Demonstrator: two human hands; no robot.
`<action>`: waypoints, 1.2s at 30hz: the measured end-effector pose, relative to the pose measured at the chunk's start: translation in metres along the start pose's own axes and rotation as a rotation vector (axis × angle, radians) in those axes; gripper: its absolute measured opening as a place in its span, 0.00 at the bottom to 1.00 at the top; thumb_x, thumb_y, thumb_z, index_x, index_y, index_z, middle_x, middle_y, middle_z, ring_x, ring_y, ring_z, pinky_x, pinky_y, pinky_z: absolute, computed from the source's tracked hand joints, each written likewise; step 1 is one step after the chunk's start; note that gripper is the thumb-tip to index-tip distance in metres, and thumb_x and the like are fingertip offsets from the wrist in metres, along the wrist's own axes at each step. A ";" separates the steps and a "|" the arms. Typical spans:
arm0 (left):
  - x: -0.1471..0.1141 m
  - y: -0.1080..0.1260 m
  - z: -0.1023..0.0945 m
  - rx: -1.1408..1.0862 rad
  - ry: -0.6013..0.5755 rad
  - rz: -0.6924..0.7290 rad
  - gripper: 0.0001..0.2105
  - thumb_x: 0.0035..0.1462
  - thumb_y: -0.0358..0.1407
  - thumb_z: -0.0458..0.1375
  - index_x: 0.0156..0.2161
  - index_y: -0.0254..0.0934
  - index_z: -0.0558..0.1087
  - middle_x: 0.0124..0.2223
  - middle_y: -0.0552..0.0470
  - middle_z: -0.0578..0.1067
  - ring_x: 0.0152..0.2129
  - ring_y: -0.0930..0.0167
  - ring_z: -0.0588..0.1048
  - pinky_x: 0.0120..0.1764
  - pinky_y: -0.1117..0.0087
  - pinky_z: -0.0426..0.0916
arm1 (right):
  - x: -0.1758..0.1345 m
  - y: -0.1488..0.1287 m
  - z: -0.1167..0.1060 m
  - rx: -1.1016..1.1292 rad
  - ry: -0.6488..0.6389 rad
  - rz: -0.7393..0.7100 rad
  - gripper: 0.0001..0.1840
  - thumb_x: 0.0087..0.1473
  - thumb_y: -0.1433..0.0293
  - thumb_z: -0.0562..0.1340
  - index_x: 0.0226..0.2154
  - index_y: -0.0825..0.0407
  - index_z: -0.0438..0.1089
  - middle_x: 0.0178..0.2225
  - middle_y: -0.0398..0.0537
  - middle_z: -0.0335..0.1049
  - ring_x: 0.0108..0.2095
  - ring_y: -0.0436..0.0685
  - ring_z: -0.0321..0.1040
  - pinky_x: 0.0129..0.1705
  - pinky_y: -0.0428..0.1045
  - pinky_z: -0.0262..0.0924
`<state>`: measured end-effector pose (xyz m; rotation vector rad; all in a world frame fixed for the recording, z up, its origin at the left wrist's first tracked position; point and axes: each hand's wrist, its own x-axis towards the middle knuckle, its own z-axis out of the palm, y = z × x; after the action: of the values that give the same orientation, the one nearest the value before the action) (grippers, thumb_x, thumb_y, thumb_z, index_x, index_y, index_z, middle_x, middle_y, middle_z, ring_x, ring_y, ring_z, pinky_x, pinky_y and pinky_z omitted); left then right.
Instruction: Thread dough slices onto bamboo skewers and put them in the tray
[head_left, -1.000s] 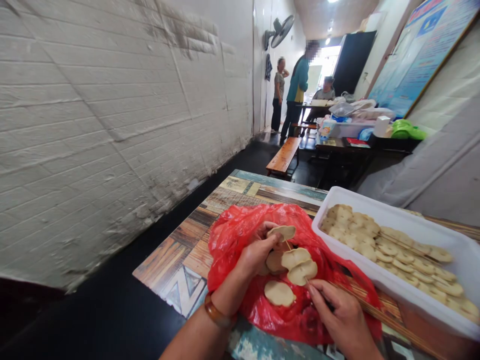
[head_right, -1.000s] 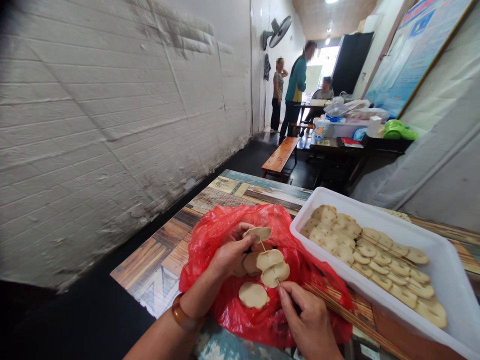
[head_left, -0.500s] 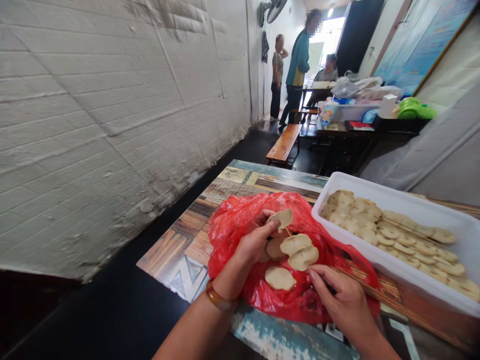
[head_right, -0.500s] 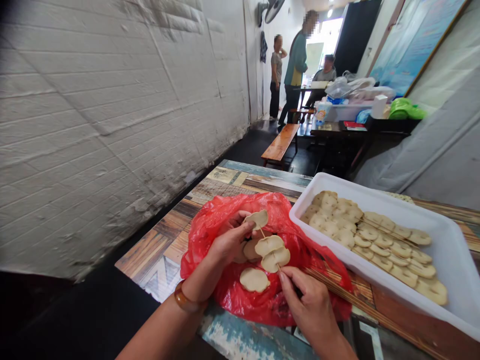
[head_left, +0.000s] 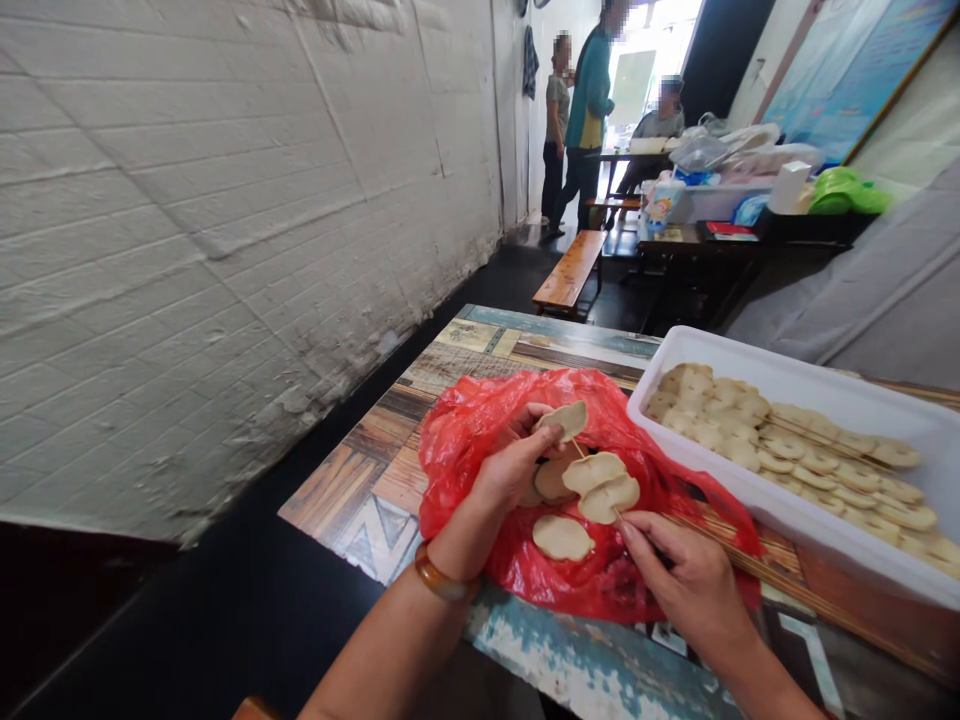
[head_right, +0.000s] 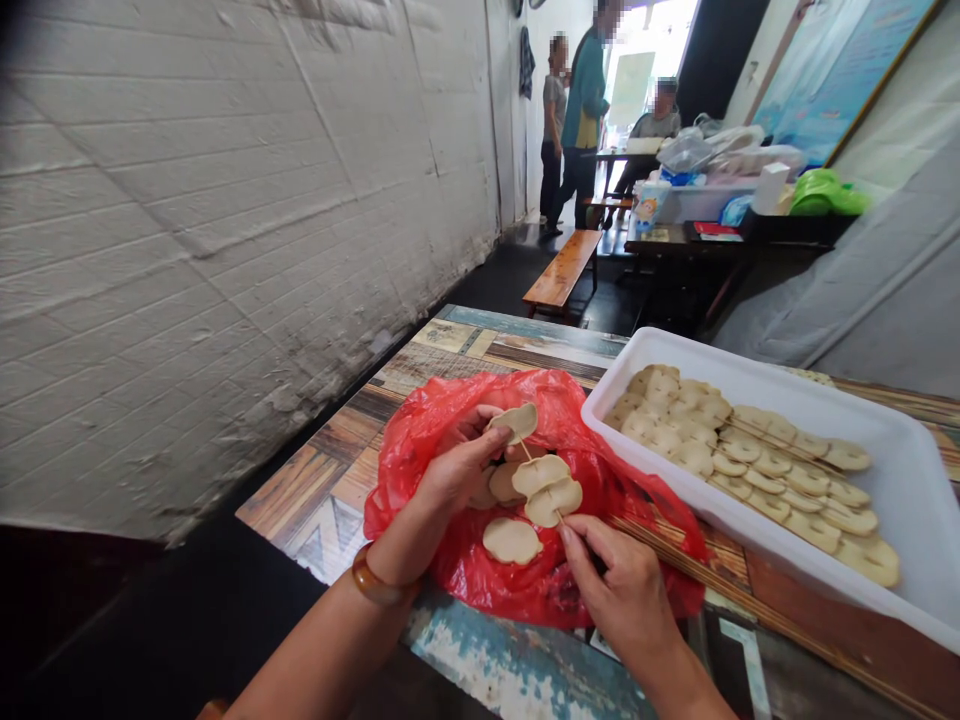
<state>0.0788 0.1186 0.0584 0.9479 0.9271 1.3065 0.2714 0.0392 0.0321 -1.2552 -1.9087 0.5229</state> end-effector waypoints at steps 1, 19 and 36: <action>0.000 0.000 0.001 0.022 0.015 0.020 0.12 0.44 0.40 0.64 0.32 0.35 0.69 0.26 0.56 0.69 0.22 0.77 0.67 0.28 0.75 0.61 | 0.000 0.000 0.000 0.005 -0.005 0.006 0.11 0.59 0.68 0.55 0.31 0.50 0.72 0.27 0.41 0.75 0.27 0.51 0.73 0.31 0.44 0.64; 0.004 -0.006 0.000 0.281 0.016 0.175 0.07 0.48 0.36 0.61 0.32 0.36 0.71 0.28 0.56 0.70 0.24 0.75 0.67 0.29 0.75 0.62 | 0.007 0.001 0.002 0.019 -0.021 0.021 0.12 0.59 0.71 0.54 0.29 0.51 0.71 0.25 0.41 0.73 0.26 0.51 0.71 0.31 0.44 0.60; 0.001 -0.003 0.000 0.030 -0.037 0.000 0.13 0.45 0.40 0.63 0.34 0.36 0.68 0.26 0.56 0.71 0.21 0.76 0.69 0.28 0.74 0.62 | 0.002 0.000 0.000 -0.005 0.018 0.003 0.14 0.59 0.66 0.53 0.31 0.50 0.73 0.31 0.46 0.77 0.30 0.55 0.75 0.34 0.46 0.68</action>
<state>0.0801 0.1190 0.0560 0.9920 0.9200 1.2737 0.2708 0.0413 0.0331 -1.2622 -1.8949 0.5074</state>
